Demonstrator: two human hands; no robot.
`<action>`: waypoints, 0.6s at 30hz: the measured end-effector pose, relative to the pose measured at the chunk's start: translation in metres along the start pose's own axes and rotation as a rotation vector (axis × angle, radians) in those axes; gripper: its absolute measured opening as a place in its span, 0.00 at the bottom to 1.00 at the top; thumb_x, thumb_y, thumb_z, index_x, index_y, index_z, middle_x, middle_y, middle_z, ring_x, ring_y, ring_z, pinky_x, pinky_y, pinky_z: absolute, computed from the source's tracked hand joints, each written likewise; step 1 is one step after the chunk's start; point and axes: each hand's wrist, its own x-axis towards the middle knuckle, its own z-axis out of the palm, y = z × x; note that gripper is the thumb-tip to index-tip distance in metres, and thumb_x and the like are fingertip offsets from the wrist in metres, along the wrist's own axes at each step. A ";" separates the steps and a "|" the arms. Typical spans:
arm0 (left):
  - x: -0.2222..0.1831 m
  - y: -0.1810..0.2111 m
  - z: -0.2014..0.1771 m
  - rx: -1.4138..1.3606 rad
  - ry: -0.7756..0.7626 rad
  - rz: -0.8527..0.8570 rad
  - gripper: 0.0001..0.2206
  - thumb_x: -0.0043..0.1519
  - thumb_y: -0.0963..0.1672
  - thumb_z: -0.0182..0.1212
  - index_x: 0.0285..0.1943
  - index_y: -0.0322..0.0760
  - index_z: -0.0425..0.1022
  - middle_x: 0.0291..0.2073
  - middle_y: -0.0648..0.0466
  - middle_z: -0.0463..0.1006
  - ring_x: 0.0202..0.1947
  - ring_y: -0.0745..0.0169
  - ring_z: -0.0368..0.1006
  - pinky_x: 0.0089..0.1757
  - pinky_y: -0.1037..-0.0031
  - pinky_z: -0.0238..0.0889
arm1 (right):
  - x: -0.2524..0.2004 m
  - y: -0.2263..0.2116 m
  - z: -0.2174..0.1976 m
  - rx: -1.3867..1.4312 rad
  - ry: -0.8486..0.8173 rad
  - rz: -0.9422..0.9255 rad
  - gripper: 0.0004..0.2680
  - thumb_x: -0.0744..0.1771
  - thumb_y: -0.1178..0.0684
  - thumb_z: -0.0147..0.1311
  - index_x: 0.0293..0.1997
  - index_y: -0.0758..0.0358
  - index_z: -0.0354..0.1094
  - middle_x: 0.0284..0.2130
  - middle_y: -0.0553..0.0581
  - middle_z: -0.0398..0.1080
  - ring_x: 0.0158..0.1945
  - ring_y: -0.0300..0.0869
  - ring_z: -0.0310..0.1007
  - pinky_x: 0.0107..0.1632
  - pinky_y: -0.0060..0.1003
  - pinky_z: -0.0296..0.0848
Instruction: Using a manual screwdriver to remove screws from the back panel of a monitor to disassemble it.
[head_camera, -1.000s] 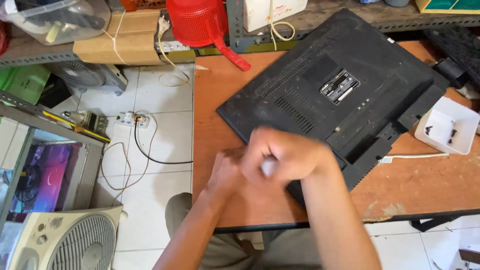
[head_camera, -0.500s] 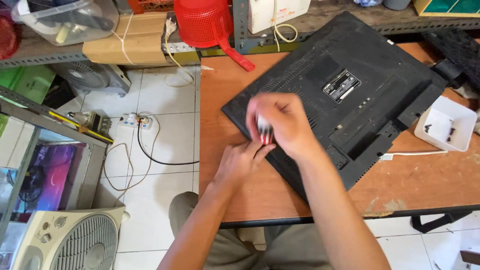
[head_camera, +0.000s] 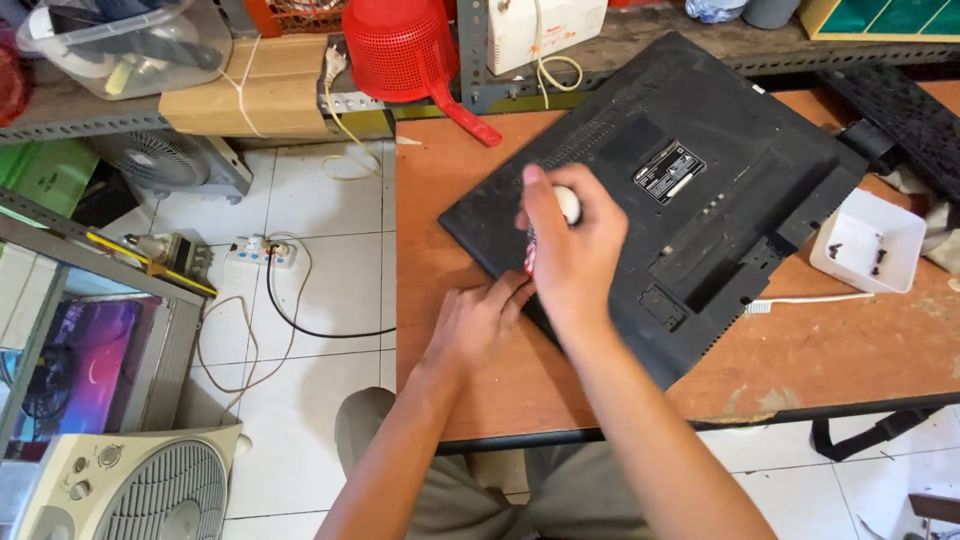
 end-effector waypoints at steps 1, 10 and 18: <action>0.000 -0.004 0.006 0.000 -0.001 -0.002 0.09 0.68 0.53 0.54 0.50 0.57 0.76 0.20 0.52 0.80 0.26 0.48 0.81 0.29 0.58 0.71 | -0.005 0.003 0.003 0.000 -0.001 0.002 0.09 0.68 0.57 0.56 0.26 0.59 0.71 0.13 0.53 0.66 0.23 0.33 0.61 0.31 0.29 0.63; 0.004 0.007 -0.007 -0.036 0.142 0.129 0.07 0.66 0.49 0.59 0.46 0.50 0.80 0.19 0.52 0.77 0.21 0.46 0.77 0.23 0.59 0.68 | 0.002 0.006 -0.006 0.179 0.166 0.017 0.07 0.70 0.59 0.56 0.32 0.63 0.64 0.09 0.55 0.61 0.11 0.36 0.60 0.19 0.26 0.57; 0.007 0.009 -0.004 -0.105 0.165 0.107 0.06 0.66 0.49 0.61 0.43 0.49 0.78 0.20 0.52 0.80 0.24 0.48 0.79 0.25 0.61 0.70 | 0.013 0.016 -0.013 0.180 -0.105 -0.036 0.06 0.66 0.61 0.59 0.42 0.66 0.66 0.28 0.60 0.69 0.27 0.40 0.73 0.35 0.33 0.71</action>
